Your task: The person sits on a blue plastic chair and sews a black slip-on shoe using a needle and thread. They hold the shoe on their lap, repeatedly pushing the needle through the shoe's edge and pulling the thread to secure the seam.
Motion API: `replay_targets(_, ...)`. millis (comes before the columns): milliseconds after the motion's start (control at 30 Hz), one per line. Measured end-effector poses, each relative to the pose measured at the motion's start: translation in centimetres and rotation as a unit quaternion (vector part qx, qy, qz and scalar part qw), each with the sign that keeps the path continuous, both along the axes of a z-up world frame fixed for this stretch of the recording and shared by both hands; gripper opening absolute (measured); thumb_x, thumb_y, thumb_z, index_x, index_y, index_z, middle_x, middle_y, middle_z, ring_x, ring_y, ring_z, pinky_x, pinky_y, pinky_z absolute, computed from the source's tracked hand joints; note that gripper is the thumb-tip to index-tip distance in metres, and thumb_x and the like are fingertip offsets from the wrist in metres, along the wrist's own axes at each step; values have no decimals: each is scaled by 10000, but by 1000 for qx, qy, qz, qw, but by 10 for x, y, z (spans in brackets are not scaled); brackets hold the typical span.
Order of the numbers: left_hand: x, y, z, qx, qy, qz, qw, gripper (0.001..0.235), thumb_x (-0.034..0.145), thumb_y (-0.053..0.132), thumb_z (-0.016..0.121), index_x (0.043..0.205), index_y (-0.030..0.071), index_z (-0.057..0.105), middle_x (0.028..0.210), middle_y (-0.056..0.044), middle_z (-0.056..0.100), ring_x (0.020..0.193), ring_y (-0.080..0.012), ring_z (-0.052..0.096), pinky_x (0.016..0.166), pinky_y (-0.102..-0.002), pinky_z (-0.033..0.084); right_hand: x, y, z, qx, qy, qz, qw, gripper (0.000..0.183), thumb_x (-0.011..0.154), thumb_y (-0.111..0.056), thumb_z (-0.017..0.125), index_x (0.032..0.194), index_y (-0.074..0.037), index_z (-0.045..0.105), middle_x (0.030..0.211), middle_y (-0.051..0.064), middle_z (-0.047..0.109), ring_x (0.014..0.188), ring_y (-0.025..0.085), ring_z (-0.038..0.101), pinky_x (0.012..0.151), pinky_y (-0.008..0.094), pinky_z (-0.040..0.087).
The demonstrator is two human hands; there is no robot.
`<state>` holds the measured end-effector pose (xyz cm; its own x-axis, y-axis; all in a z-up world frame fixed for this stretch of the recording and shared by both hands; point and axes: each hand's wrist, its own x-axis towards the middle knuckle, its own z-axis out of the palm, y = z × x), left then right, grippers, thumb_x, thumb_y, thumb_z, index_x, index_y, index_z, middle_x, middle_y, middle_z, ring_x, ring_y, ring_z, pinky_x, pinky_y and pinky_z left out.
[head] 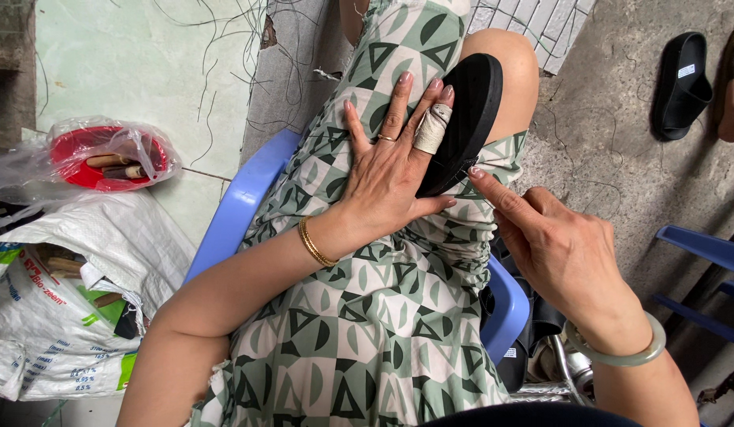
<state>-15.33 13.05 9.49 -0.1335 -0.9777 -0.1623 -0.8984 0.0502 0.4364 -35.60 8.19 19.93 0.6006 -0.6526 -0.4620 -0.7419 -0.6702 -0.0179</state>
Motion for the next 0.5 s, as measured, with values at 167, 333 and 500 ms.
replay_targets(167,-7,-2,0,20,-48,-10,999,1360,835,838,841,1568,67,-6,1670,-102,34,1505,-348,-55,1084,-787,123,8,-1,5,-76,36,60,995,513,993,-357,540,1497,-397,448,732,-19,495,404,218,579,309,377,426)
replay_targets(333,-24,-5,2,70,-53,11,996,1295,906,708,853,1572,60,-48,1665,-98,-48,1518,-325,-74,1140,-738,70,22,-17,12,-72,134,112,982,667,1020,-407,470,1622,-343,190,628,-10,525,334,119,478,323,286,363)
replay_targets(500,-32,-6,-4,46,-38,53,997,1200,849,579,830,1571,66,20,1660,-84,23,1514,-271,-49,1151,-693,164,17,-24,-18,-61,115,129,983,666,1050,-395,503,1629,-322,181,553,-34,496,340,51,328,335,204,277)
